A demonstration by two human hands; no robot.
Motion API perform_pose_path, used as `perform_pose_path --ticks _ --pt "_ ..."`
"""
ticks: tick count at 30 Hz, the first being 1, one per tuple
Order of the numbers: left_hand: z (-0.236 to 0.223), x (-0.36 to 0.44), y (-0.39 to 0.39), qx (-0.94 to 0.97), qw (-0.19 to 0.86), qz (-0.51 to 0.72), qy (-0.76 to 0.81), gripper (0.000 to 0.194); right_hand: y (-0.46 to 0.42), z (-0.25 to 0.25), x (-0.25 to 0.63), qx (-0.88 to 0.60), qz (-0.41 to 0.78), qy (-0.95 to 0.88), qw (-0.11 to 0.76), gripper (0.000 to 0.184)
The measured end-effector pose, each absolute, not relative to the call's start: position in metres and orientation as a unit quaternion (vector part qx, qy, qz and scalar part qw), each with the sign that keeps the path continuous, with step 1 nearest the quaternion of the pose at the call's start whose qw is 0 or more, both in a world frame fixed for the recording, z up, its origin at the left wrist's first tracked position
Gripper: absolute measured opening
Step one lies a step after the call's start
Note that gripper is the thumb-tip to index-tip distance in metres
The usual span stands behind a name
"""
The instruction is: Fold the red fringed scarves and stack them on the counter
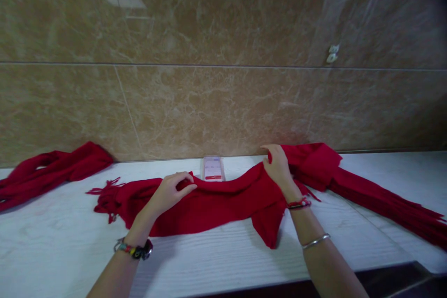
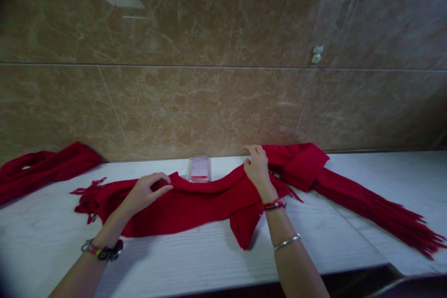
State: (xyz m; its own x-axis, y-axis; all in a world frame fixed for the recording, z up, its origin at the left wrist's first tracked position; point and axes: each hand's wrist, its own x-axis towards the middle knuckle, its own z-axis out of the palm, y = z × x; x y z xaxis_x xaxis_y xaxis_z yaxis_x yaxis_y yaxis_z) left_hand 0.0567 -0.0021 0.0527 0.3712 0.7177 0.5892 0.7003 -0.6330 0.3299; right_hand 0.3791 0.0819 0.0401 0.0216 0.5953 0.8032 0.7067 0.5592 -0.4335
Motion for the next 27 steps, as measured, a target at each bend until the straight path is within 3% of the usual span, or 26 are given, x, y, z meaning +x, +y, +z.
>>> perform_pose_path --ticks 5,10,16,23,27 --pt "0.044 0.073 -0.003 0.86 -0.006 0.349 0.373 0.008 0.044 0.037 0.311 -0.26 0.11 -0.881 0.38 0.035" --pt "0.042 0.076 -0.005 0.86 -0.043 0.38 0.338 0.008 0.03 0.018 0.276 -0.24 0.165 -0.904 0.312 0.046" --pt "0.04 0.068 0.0 0.858 -0.07 0.344 0.375 0.009 0.042 0.023 0.288 -0.29 0.205 -0.852 0.385 0.007" --pt "0.043 0.055 0.006 0.829 -0.129 0.308 0.448 0.015 0.072 0.041 0.346 -0.358 0.252 -0.653 0.618 0.02" --pt "0.044 0.059 0.003 0.817 -0.087 0.341 0.456 0.015 0.087 0.034 0.367 -0.468 0.144 -0.61 0.623 0.019"
